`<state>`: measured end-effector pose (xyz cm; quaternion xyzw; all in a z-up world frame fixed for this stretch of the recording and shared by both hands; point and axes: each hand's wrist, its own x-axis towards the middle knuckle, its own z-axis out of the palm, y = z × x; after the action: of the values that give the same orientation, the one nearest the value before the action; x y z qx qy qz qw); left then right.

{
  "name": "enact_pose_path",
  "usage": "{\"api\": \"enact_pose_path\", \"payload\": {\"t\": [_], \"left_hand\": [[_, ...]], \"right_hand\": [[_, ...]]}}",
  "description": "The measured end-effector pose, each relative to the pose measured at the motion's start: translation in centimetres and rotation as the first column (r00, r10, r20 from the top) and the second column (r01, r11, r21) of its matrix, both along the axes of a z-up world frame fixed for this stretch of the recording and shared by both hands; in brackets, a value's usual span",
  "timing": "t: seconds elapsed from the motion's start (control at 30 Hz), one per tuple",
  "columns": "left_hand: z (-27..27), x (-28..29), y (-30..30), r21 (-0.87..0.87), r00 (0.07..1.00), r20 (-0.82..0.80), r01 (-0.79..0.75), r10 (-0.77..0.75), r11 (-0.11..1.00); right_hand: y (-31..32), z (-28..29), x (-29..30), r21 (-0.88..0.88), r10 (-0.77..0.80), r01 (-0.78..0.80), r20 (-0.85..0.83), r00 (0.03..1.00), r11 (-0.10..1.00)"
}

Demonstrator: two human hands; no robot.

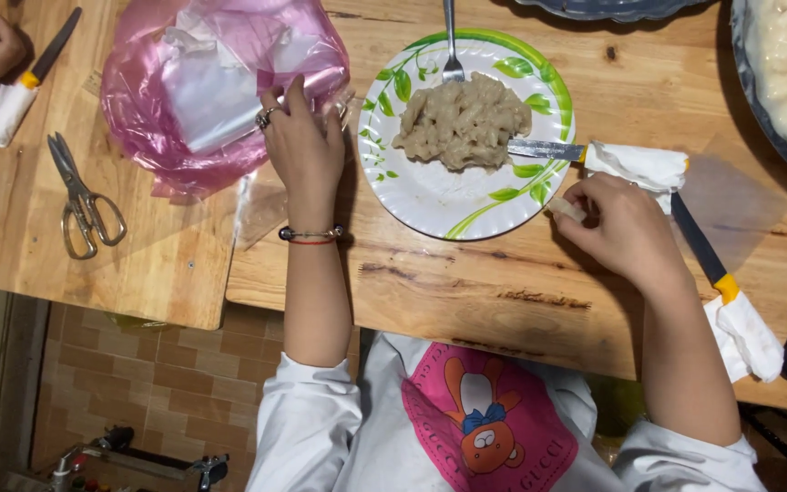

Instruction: Portioning a food paste from a plate and wrapping each portion into small cylinders using clear plastic film.

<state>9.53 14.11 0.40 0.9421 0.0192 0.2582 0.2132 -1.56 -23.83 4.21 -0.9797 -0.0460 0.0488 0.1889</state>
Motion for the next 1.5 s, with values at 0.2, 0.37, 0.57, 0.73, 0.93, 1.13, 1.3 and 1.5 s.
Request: {"api": "enact_pose_path", "payload": {"t": [0.2,0.37,0.57,0.73,0.93,1.13,1.3,1.5], "left_hand": [[3.0,-5.9,-9.7,-0.537,0.865,0.142,0.476,-0.481,0.696],[3.4,-9.0,-13.9,-0.569,0.706,0.059,0.605,-0.706,0.557],[1.9,-9.0,-14.2,-0.800,0.561,0.022,0.506,-0.827,0.322],[0.5,-8.7,-14.4,-0.961,0.595,0.039,0.243,-0.802,0.134],[0.5,-9.0,-14.3,-0.854,0.631,0.034,0.422,-0.775,0.306],[0.9,-8.8,-13.9,-0.906,0.579,0.089,0.385,-0.810,0.176],[0.7,-8.9,-13.9,-0.916,0.557,0.054,0.359,-0.829,0.181],[1.5,-9.2,-13.8,-0.865,0.558,0.072,0.447,-0.826,0.227]], "right_hand": [[1.6,1.1,-0.7,0.365,0.025,-0.177,0.384,0.923,0.914],[2.4,0.7,-1.1,0.336,0.160,-0.352,0.484,0.860,0.874],[2.0,0.0,-1.4,0.425,0.111,-0.299,0.413,0.904,0.854],[0.3,-1.7,-1.1,0.908,0.093,0.034,-0.080,0.992,0.417],[-0.1,-3.2,-1.2,0.916,0.046,0.187,-0.217,0.975,0.356],[0.3,-2.4,-1.7,0.894,0.008,0.095,-0.110,0.994,0.438],[0.9,-1.8,-1.8,0.911,0.019,0.062,-0.076,0.997,0.407],[1.6,-0.8,-2.2,0.771,-0.073,0.061,-0.019,0.997,0.634]]}}
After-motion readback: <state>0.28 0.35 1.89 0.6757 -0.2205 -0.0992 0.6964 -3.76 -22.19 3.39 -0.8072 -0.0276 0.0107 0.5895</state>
